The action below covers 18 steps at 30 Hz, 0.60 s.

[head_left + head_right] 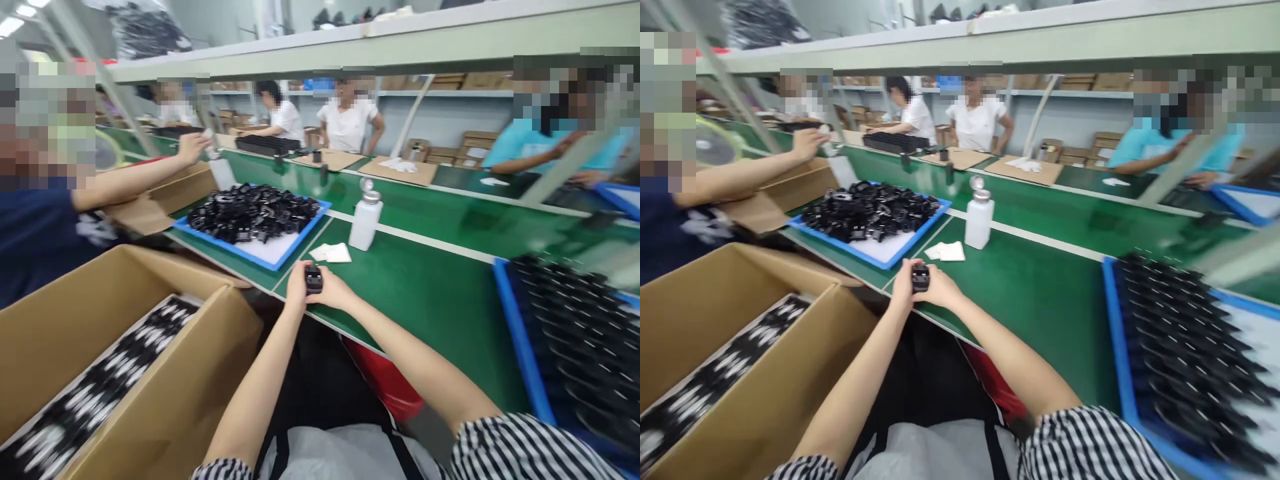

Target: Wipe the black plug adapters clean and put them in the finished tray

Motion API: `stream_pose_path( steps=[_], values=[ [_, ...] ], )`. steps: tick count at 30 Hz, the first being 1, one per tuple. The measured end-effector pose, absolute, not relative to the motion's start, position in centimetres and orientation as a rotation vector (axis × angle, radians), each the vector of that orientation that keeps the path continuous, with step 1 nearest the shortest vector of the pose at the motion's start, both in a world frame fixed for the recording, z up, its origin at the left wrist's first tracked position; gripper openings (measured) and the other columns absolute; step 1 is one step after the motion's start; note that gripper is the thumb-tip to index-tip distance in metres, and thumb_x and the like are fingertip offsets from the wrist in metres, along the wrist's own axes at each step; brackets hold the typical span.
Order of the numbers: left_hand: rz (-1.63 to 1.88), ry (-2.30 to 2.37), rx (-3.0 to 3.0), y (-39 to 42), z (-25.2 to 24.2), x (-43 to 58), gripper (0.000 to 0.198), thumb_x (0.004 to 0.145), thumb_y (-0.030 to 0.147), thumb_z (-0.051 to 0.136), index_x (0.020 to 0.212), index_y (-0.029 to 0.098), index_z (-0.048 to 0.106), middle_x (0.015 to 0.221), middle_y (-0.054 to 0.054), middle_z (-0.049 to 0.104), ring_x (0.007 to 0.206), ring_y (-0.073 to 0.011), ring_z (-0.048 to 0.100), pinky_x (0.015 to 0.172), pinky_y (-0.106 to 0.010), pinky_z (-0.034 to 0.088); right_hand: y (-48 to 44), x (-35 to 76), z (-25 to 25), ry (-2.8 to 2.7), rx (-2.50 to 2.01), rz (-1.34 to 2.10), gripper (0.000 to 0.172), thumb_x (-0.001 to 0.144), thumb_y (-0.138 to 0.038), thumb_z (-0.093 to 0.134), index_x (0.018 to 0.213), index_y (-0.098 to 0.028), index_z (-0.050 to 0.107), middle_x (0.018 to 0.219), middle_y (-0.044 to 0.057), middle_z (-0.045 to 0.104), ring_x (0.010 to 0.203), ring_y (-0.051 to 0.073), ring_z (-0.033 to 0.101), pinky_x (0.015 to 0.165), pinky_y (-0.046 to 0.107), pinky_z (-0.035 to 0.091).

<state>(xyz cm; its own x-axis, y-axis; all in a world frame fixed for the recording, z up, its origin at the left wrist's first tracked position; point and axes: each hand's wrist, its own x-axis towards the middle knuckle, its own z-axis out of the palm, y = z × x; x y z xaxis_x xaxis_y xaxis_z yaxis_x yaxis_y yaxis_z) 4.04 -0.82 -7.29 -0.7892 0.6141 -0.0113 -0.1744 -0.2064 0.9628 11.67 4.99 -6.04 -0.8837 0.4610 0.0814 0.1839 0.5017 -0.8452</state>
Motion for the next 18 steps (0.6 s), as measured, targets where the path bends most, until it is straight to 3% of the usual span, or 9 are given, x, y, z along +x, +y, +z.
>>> stream_pose_path(
  steps=[4,7,9,11,13,15,18],
  values=[
    [2.076,1.336,0.632,-1.3,-7.1,5.5,0.053,0.068,0.06,0.025,0.073,0.015,0.053,0.081,-0.005,0.057,0.079,-0.0141,0.053,0.073,-0.027,0.04,3.0,16.6,-4.3,-2.234,-0.706,1.315,0.058,0.045,-0.039,0.069,0.092,-0.022,0.039,0.087,0.002,0.052,0.085,0.025,0.05,0.073,0.041,0.042],
    [1.991,1.506,0.774,-1.4,-7.8,5.7,0.043,0.065,0.055,0.039,0.076,0.016,0.054,0.089,-0.006,0.057,0.09,-0.0163,0.049,0.081,-0.029,0.037,1.5,24.3,-0.8,-1.906,-0.573,1.313,0.058,0.053,-0.045,0.064,0.099,-0.025,0.035,0.093,0.0,0.052,0.089,0.019,0.049,0.075,0.031,0.043],
    [1.834,1.749,0.868,-1.6,-8.4,5.7,0.038,0.063,0.049,0.046,0.077,0.015,0.055,0.089,-0.006,0.057,0.091,-0.0178,0.049,0.083,-0.031,0.035,0.8,31.1,1.7,-1.703,-0.528,1.074,0.065,0.048,-0.047,0.066,0.101,-0.024,0.036,0.099,0.002,0.049,0.09,0.019,0.048,0.068,0.03,0.045],
    [1.675,1.937,0.974,-1.9,-8.7,5.8,0.035,0.062,0.046,0.047,0.077,0.016,0.056,0.087,-0.005,0.058,0.089,-0.0188,0.05,0.083,-0.033,0.035,0.9,38.2,3.5,-1.452,-0.79,0.681,0.057,0.048,-0.042,0.068,0.095,-0.023,0.042,0.089,0.002,0.052,0.079,0.017,0.05,0.06,0.027,0.044],
    [1.577,2.05,1.062,-2.4,-8.7,6.0,0.033,0.063,0.044,0.045,0.077,0.017,0.057,0.085,-0.004,0.059,0.087,-0.0193,0.05,0.082,-0.033,0.036,1.8,44.7,4.0,-1.266,-1.079,0.427,0.047,0.044,-0.039,0.067,0.082,-0.021,0.046,0.069,0.0,0.05,0.055,0.012,0.045,0.042,0.023,0.036],
    [1.527,2.106,1.106,-2.7,-8.5,6.2,0.032,0.064,0.043,0.043,0.077,0.018,0.057,0.085,-0.004,0.059,0.087,-0.0196,0.05,0.08,-0.033,0.037,2.9,49.7,3.5,-1.253,-1.268,0.436,0.037,0.045,-0.04,0.063,0.072,-0.02,0.047,0.066,0.0,0.049,0.052,0.011,0.042,0.04,0.024,0.033],
    [1.509,2.138,1.11,-3.0,-8.1,6.5,0.033,0.063,0.044,0.041,0.076,0.018,0.057,0.085,-0.003,0.059,0.088,-0.0197,0.05,0.08,-0.032,0.037,4.3,53.4,1.7,-1.37,-1.503,0.597,0.035,0.039,-0.032,0.066,0.065,-0.018,0.046,0.056,0.0,0.048,0.046,0.012,0.041,0.039,0.025,0.034]
  ],
)
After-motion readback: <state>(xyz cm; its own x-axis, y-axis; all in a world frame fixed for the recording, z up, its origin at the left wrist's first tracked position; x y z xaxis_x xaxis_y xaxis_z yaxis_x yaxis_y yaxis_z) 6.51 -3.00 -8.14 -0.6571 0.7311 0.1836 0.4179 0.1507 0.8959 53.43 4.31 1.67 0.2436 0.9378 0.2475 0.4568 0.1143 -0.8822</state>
